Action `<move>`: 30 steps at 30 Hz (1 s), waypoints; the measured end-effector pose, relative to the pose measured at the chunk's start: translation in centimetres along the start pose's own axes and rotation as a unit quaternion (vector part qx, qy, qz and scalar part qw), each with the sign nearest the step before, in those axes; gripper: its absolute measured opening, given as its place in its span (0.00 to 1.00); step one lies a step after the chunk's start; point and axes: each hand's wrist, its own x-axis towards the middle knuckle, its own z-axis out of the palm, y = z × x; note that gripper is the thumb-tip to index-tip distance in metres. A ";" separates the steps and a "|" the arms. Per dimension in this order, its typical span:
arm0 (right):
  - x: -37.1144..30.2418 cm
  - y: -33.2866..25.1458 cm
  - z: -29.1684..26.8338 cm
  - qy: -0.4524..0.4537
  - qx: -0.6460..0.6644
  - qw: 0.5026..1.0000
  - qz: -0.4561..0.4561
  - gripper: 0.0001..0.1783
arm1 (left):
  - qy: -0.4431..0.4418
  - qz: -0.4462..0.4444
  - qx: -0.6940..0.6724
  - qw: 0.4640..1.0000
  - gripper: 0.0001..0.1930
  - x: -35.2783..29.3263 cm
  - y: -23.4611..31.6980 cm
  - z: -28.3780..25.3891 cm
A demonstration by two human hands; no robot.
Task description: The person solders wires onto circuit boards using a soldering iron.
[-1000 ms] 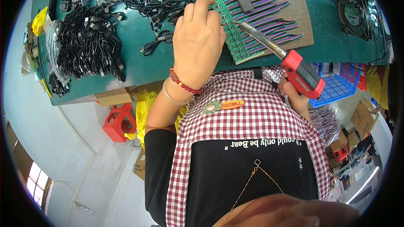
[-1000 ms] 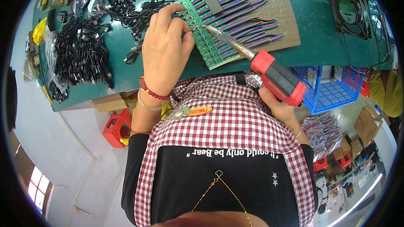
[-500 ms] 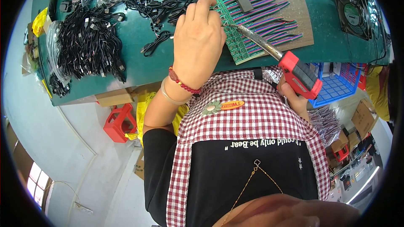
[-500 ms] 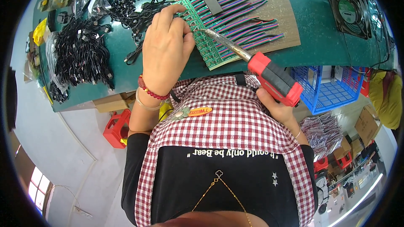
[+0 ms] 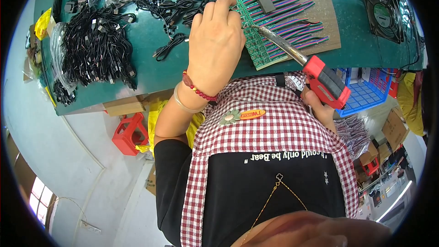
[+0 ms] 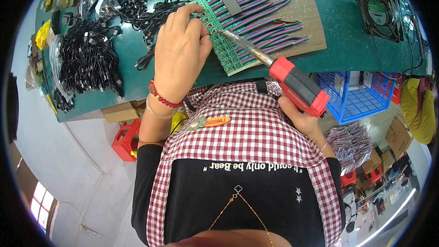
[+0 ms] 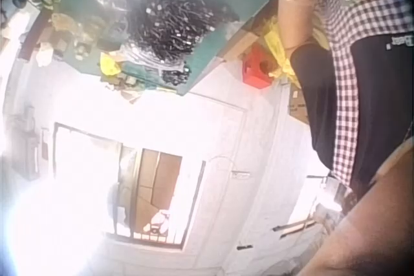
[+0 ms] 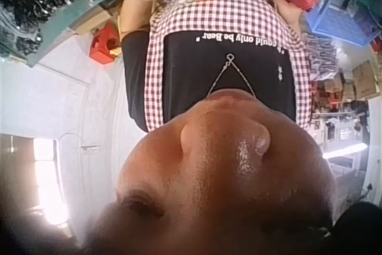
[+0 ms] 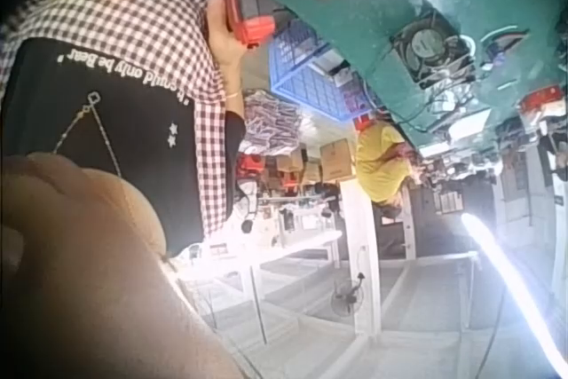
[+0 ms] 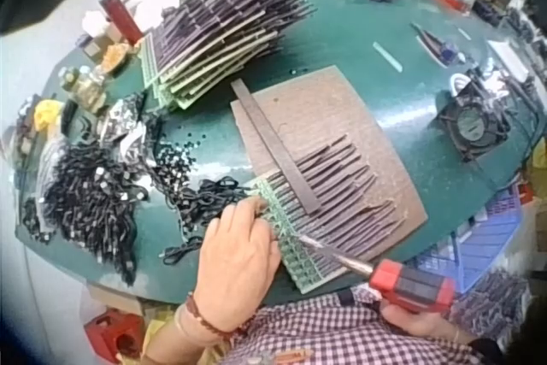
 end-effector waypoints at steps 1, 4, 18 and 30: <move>0.1 0.0 0.0 0.000 0.000 1.000 0.000 0.17 | -0.003 0.000 -0.003 1.000 0.06 0.0 0.0 -0.1; 0.1 0.1 -0.1 -0.011 -0.079 0.996 -0.044 0.17 | -0.005 0.001 0.005 1.000 0.06 -0.1 -0.1 0.0; 0.2 -0.7 0.1 -0.023 0.042 0.999 -0.011 0.11 | -0.003 0.019 0.021 1.000 0.04 0.0 -0.2 0.2; 0.2 -0.7 0.1 -0.014 0.039 0.999 -0.011 0.12 | -0.006 0.017 0.031 0.999 0.04 0.0 -0.1 0.1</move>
